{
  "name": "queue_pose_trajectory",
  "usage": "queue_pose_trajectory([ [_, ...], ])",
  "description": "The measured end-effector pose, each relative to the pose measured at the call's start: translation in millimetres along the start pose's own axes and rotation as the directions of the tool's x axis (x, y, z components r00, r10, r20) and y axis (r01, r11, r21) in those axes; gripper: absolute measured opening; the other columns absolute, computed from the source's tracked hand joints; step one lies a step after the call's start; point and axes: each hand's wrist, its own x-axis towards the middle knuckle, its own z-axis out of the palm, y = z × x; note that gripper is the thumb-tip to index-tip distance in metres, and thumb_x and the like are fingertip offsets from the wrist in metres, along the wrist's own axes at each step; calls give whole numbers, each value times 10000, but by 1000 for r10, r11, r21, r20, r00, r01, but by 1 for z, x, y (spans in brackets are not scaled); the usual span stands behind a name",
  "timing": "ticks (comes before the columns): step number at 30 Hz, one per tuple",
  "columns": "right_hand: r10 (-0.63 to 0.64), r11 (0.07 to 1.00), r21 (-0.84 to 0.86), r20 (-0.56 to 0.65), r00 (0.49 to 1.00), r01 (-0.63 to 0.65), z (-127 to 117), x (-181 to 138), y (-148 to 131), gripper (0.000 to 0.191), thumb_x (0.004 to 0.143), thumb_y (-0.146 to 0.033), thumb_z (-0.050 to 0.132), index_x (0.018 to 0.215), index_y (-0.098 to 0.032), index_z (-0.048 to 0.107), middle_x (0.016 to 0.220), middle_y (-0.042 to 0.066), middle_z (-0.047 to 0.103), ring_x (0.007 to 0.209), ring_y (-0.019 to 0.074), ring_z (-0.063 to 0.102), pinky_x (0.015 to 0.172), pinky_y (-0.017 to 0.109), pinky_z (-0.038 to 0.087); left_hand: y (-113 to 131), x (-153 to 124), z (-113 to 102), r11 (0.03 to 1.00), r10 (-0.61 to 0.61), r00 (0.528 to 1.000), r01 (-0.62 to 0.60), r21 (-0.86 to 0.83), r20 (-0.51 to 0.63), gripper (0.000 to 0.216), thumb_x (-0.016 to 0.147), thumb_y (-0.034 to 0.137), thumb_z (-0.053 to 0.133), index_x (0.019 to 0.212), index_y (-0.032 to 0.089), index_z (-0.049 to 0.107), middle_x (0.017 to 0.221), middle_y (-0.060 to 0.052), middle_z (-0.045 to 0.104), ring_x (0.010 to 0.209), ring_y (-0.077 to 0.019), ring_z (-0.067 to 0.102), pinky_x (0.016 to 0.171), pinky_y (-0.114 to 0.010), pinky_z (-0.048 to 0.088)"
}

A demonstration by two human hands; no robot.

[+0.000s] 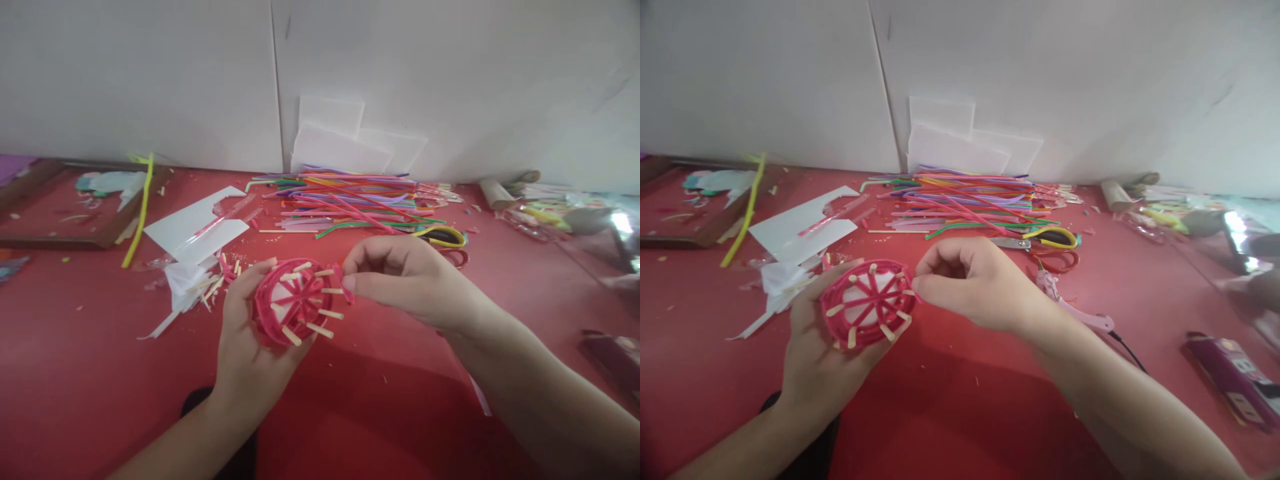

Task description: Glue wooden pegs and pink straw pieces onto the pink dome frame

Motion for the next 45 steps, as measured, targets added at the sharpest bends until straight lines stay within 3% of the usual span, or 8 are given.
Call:
queue_pose_trajectory([
  [11,27,998,-50,-6,1000,-27,-1,0,2,50,774,-240,676,727,-226,664,633,-61,619,539,68,501,438,191,356,2,1,0,1000,1,1000,-2,-20,-9,803,660,309,887,1377,326,526,1286,-55,600,1163,-294,634,959,-445,575],
  [20,20,998,-53,3,1000,-20,-2,-3,2,54,797,-258,679,750,-232,670,640,-63,623,538,65,498,427,186,348,0,-1,0,999,-15,1000,15,-44,-9,854,637,299,903,1389,265,501,1324,-69,582,1216,-286,607,1016,-425,532],
  [32,28,999,-47,19,999,-27,-3,-1,2,55,793,-260,679,753,-224,676,654,-54,631,556,70,510,454,189,372,-1,-2,3,995,-16,1000,14,-97,-17,865,624,270,902,1390,299,503,1307,-44,599,1180,-251,628,962,-360,566],
  [40,23,998,-57,18,1000,-22,-3,-1,3,59,789,-270,687,771,-215,677,676,-39,638,583,87,538,476,199,399,0,1,1,998,3,1000,-4,-60,-17,846,625,322,904,1378,309,519,1289,-51,593,1160,-275,635,944,-407,583],
  [45,14,997,-71,21,1000,-12,-3,-3,1,75,802,-285,684,777,-216,671,675,-34,621,585,94,526,482,209,397,1,1,1,997,-11,1000,12,-74,12,844,644,248,898,1382,272,491,1287,-67,610,1117,-264,670,918,-395,604],
])
